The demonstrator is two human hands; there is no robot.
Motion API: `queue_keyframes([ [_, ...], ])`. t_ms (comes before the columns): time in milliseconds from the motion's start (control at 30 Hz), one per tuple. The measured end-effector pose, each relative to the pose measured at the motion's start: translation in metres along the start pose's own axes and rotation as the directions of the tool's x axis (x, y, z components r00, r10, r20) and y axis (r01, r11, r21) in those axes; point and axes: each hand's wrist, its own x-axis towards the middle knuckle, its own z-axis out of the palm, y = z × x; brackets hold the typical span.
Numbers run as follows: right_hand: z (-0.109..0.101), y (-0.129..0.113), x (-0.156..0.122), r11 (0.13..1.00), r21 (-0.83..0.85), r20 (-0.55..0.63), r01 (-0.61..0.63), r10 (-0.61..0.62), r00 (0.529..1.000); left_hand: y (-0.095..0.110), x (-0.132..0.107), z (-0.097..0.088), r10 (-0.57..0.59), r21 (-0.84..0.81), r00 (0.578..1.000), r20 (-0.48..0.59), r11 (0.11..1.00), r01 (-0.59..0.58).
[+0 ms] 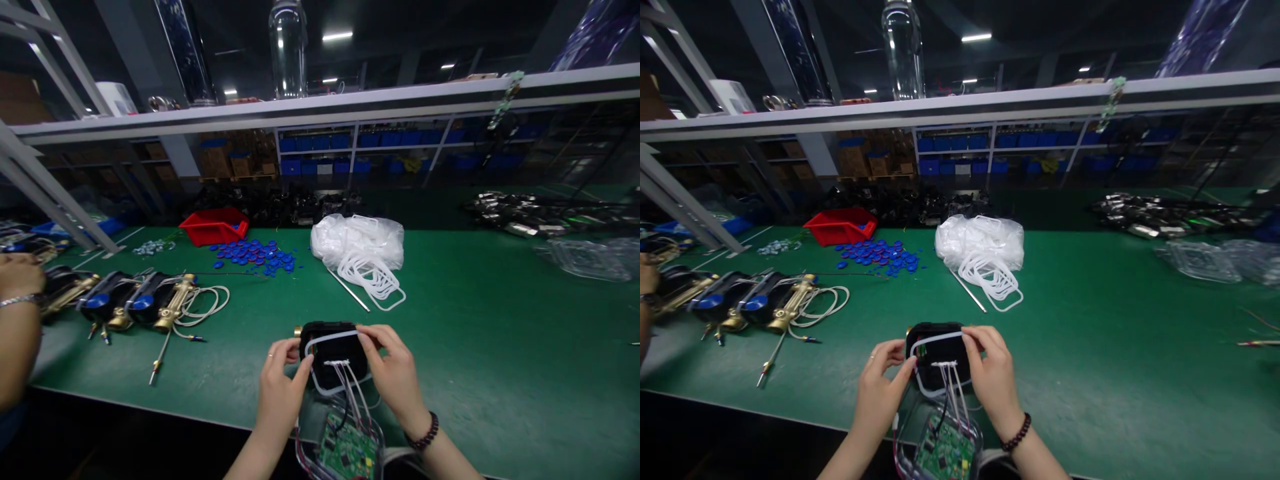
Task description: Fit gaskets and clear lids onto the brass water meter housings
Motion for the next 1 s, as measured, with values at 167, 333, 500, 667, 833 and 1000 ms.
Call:
queue_keyframes([
  [167, 0.002, 0.002, -0.002, 0.997, 0.049, -0.010, -0.056, 0.056, 0.998, 0.003, 0.008, 0.008, 0.227, 0.127, 0.974, 0.014, 0.966, -0.227],
  [333, 0.004, 0.002, -0.003, 0.994, 0.067, 0.002, -0.089, 0.089, 0.996, 0.009, 0.010, 0.003, 0.215, 0.101, 0.976, 0.043, 0.971, -0.218],
  [500, 0.007, 0.005, -0.003, 0.991, 0.062, -0.003, -0.119, 0.120, 0.993, 0.011, 0.024, 0.001, 0.081, 0.000, 0.995, 0.056, 0.997, -0.081],
  [667, 0.008, 0.011, -0.001, 0.983, 0.081, -0.020, -0.162, 0.164, 0.986, 0.009, 0.034, 0.005, 0.005, -0.075, 0.998, 0.068, 0.997, 0.000],
  [833, 0.010, 0.017, 0.001, 0.970, 0.128, -0.034, -0.209, 0.215, 0.976, 0.005, 0.038, 0.009, -0.105, -0.158, 0.990, 0.095, 0.980, 0.119],
  [1000, 0.009, 0.024, 0.007, 0.958, 0.156, 0.017, -0.243, 0.243, 0.970, -0.006, 0.043, 0.009, -0.229, -0.257, 0.953, 0.197, 0.926, 0.276],
])
